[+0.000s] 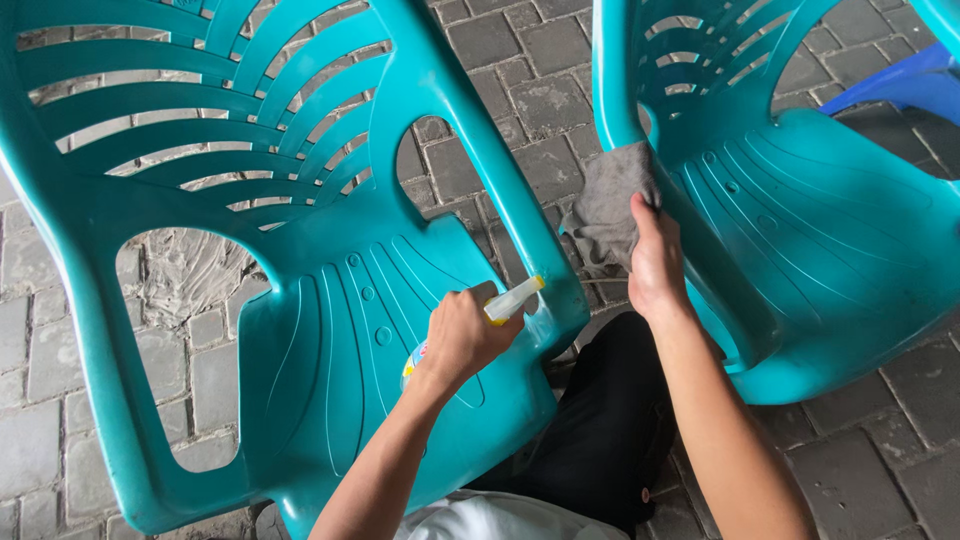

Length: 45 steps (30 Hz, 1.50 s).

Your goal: The person sprays a cleaning solution onto teal plastic chairs and wipes them with a cloth, then moves the chairs to align them with a table. The person also wipes a red tablecloth-covered table and folds the cloth.

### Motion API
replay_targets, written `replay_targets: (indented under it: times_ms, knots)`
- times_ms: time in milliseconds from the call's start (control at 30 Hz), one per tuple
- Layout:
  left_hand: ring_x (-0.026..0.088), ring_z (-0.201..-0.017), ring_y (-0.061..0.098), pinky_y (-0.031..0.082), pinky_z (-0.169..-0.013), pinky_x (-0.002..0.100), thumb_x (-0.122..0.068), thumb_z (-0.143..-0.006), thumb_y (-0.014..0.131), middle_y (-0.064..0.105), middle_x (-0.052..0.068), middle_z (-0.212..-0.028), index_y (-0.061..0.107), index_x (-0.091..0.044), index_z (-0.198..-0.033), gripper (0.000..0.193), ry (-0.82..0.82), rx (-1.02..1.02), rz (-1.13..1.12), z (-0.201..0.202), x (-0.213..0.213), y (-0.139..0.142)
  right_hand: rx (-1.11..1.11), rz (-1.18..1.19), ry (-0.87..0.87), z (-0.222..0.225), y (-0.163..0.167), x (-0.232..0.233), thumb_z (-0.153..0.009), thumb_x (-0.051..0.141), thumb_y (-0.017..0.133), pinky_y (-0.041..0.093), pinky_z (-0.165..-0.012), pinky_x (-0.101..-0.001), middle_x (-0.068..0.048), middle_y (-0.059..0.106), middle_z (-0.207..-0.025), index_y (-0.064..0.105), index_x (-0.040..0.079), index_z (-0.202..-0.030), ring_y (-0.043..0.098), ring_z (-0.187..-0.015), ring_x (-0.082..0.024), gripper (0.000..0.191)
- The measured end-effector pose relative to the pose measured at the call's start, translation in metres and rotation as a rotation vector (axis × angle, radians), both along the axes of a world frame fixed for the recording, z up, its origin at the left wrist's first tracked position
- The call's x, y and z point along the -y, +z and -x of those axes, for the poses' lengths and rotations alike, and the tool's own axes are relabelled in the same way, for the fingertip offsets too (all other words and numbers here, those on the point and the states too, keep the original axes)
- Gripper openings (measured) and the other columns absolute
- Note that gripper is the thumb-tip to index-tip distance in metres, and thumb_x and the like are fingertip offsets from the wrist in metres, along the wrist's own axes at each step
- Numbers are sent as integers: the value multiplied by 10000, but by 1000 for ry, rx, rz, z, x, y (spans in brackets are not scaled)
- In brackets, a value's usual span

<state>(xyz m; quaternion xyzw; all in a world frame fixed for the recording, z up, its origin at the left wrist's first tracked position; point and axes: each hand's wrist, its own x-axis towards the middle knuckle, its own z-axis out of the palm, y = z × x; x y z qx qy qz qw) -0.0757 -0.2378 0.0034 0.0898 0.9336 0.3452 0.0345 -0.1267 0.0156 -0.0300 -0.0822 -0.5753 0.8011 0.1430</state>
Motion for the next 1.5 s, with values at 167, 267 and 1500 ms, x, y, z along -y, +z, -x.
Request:
replay_targets:
  times_ms: [167, 267, 1500]
  knots:
    - [381, -693, 731, 587, -688, 451, -334, -745, 779, 743, 199, -755, 769, -65, -1000, 370, -7, -32, -45, 0, 3, -15, 4, -173, 55, -20, 4, 15, -1039, 357, 550, 440, -1067, -339, -117, 648, -1336, 585, -30, -1355, 594, -1226, -163, 501]
    - [372, -713, 740, 592, -688, 448, -356, -750, 782, 753, 185, -789, 759, -85, -1051, 406, 15, -5, -47, 6, 11, -20, 333, -489, 155, -48, 13, 43, -1069, 363, 477, 446, -959, -463, -299, 625, -1215, 649, 20, -1383, 578, -1114, -342, 496]
    - [305, -675, 762, 603, -649, 387, -308, -797, 756, 765, 135, -756, 772, -68, -953, 286, 189, 22, -279, 18, 103, -32, -130, -1979, 49, -78, -38, 145, -873, 206, 604, 107, -1148, -681, -144, 268, -1669, 504, 106, -1493, 153, -1548, -397, 636]
